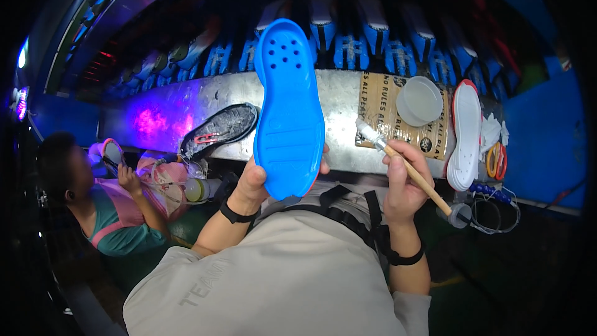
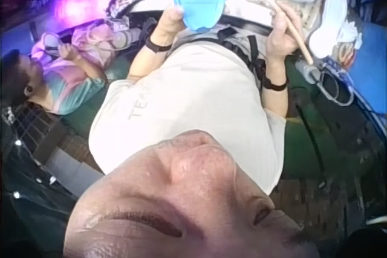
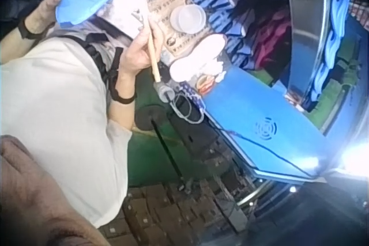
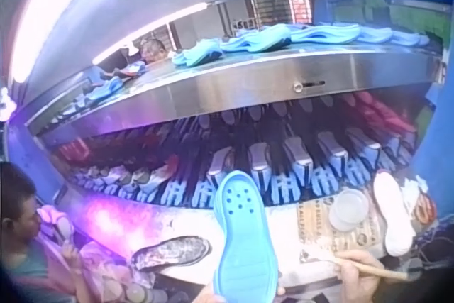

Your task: Applying adhesive to blue shoe soles using a brush and placing them on a conveyor belt.

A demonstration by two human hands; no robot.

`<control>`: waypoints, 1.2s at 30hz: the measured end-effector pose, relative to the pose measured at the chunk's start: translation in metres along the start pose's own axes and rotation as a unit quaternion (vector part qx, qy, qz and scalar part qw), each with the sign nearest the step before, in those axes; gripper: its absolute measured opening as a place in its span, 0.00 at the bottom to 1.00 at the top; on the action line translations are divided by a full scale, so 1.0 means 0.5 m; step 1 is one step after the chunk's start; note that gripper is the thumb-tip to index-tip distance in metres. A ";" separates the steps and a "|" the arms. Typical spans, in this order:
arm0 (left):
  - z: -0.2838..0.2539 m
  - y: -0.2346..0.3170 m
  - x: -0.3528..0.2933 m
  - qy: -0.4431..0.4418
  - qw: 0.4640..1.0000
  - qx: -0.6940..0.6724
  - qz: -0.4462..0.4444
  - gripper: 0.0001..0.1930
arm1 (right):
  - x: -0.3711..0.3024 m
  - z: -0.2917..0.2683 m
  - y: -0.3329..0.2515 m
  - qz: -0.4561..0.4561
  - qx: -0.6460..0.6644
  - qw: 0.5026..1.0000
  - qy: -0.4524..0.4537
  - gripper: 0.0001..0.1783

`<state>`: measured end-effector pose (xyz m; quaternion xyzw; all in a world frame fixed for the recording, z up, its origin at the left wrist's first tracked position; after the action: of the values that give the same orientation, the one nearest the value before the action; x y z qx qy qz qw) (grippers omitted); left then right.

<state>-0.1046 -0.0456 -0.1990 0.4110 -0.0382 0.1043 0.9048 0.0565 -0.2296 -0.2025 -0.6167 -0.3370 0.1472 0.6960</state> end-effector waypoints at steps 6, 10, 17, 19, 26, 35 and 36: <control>0.010 0.022 -0.010 -0.033 0.981 -0.192 -0.003 0.58 | 0.020 0.004 0.096 0.020 -0.128 0.992 -0.013 0.11; -0.003 0.023 -0.020 -0.082 0.936 -0.342 0.017 0.57 | 0.027 0.010 0.142 -0.023 -0.191 0.981 -0.038 0.11; -0.005 0.036 -0.034 -0.125 0.902 -0.412 0.010 0.58 | 0.007 -0.002 0.190 -0.003 -0.186 0.982 -0.030 0.12; 0.004 0.055 -0.041 -0.053 0.973 -0.224 -0.029 0.59 | 0.008 0.001 0.190 -0.020 -0.206 0.978 -0.017 0.11; 0.047 0.242 0.000 -0.169 0.975 -0.114 -0.087 0.56 | 0.008 -0.004 0.183 -0.063 -0.192 0.978 -0.054 0.11; 0.006 0.682 0.388 -0.023 0.967 0.032 0.250 0.34 | 0.004 -0.004 0.184 -0.037 -0.208 0.977 -0.030 0.12; -0.014 0.688 0.387 0.005 0.962 0.107 0.250 0.33 | 0.004 -0.005 0.182 -0.040 -0.206 0.977 -0.026 0.12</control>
<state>0.0085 0.2104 0.0795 0.4823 -0.1237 0.3332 0.8007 0.0787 -0.2122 -0.2890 -0.7285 -0.4022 0.0624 0.5510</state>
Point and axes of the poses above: each hand's wrist, its own x-axis towards the middle knuckle, its own z-axis out of the palm, y = z × x, the point moved 2 cm from there along x, towards the middle knuckle, and after that the axes turned 11 degrees about -y, right-handed, at the moved point
